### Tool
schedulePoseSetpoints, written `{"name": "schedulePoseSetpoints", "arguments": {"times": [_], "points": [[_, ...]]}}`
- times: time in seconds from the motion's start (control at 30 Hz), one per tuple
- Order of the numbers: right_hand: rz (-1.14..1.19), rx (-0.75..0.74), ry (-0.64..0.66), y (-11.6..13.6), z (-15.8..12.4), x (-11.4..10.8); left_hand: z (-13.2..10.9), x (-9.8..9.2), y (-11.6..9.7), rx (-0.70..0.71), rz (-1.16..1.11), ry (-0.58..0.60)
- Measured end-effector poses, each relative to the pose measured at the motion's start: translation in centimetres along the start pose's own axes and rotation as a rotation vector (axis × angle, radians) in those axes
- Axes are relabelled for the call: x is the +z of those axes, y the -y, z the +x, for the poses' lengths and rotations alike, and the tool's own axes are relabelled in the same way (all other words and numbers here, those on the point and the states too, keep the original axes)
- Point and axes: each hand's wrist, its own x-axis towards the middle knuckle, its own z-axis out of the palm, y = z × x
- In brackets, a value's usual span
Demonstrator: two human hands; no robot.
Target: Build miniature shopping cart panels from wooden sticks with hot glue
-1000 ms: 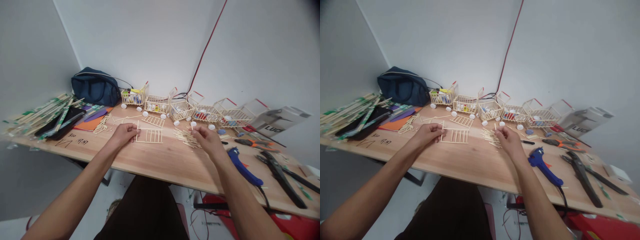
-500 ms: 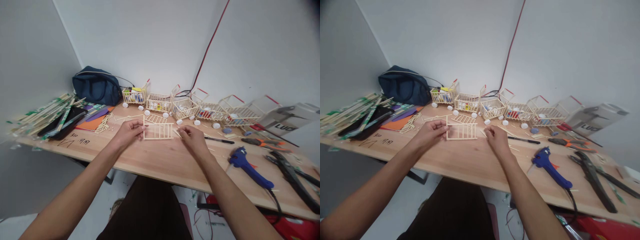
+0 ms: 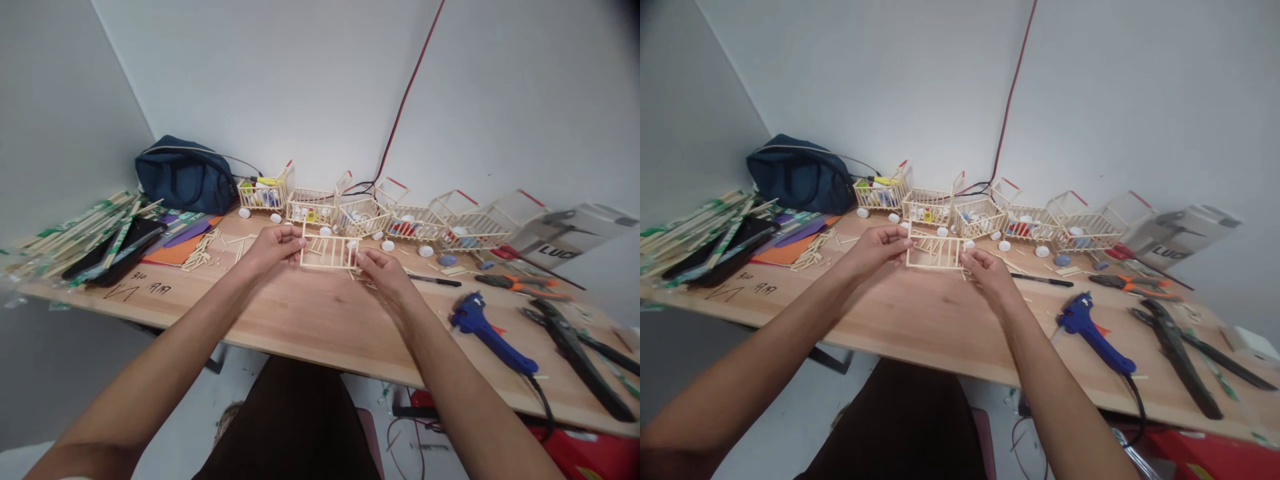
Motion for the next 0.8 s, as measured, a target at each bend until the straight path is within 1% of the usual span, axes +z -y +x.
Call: {"name": "schedulePoseSetpoints", "arguments": {"times": [0.1, 0.3, 0.4, 0.43, 0.47, 0.57, 0.6, 0.63, 0.7, 0.8], "points": [[0.057, 0.047, 0.030, -0.2, 0.2, -0.1, 0.2, 0.6, 0.3, -0.010, 0.014, -0.003], [0.008, 0.068, 0.049, -0.8, 0.2, -0.4, 0.1, 1.4, 1.0, -0.053, -0.044, -0.016], [0.017, 0.071, 0.038, -1.1, 0.3, -0.4, 0.0, 1.6, 1.3, -0.036, -0.062, -0.034], [0.024, 0.065, 0.029, -1.2, 0.3, -0.4, -0.1, 1.6, 1.2, -0.016, -0.053, -0.070], [0.033, 0.058, 0.016, -1.3, 0.4, -0.4, -0.2, 1.6, 1.2, 0.019, -0.029, -0.131], [0.071, 0.031, -0.060, -1.5, 0.7, -0.2, -1.0, 1.9, 0.7, 0.205, 0.128, -0.359], [0.085, 0.020, -0.090, -1.4, 0.8, -0.1, -1.3, 2.2, 0.5, 0.267, 0.183, -0.406], [0.095, 0.009, -0.117, -1.4, 0.9, 0.0, -1.5, 2.5, 0.3, 0.306, 0.218, -0.425], [0.094, -0.016, -0.155, -1.3, 0.9, 0.4, -1.6, 3.4, 0.1, 0.307, 0.256, -0.383], [0.092, -0.030, -0.179, -1.1, 0.8, 0.7, -1.0, 4.9, 0.3, 0.238, 0.293, -0.285]]}}
